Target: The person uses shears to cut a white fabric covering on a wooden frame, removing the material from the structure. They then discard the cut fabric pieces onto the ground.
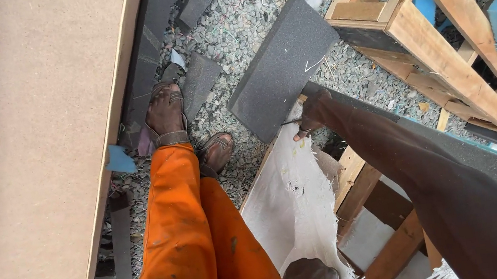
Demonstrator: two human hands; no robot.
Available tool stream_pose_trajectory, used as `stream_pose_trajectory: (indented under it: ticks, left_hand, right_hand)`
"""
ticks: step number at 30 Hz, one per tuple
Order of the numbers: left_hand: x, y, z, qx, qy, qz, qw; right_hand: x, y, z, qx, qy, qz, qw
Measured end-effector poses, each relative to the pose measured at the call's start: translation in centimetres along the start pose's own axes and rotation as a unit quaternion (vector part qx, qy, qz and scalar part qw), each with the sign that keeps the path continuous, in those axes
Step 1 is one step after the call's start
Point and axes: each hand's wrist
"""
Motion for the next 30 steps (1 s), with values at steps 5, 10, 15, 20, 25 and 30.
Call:
stream_pose_trajectory:
  ticks: [5,10,15,20,25,30]
  left_hand:
    - [14.6,-16.5,4.1,-0.354,-0.201,-0.004,0.913]
    - [15.0,-17.7,3.6,-0.393,-0.197,-0.017,0.898]
    - [16.7,-18.2,-0.4,-0.358,-0.185,-0.001,0.915]
    - [16.5,-17.3,-0.3,-0.362,-0.170,-0.001,0.917]
    - [16.1,-18.1,2.6,-0.395,-0.190,-0.033,0.898]
    - [16.6,-18.5,3.5,-0.415,-0.219,-0.056,0.881]
  right_hand:
    - [1.4,0.7,2.2,0.009,-0.041,-0.013,0.999]
    - [-0.3,2.0,3.4,0.036,0.060,-0.018,0.997]
    - [1.3,1.6,3.9,0.102,-0.041,0.004,0.994]
    - [3.6,-1.6,-0.1,0.076,-0.169,-0.015,0.983]
    - [5.9,5.9,-1.1,0.005,-0.457,-0.151,0.877]
    - [10.7,14.4,-0.7,-0.089,-0.658,-0.162,0.730]
Point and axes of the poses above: each hand's wrist, its own y-axis away from the middle knuckle, its own z-axis out of the back of the hand, x = y × z, and after that the axes turned 1 degree about y, right-handed
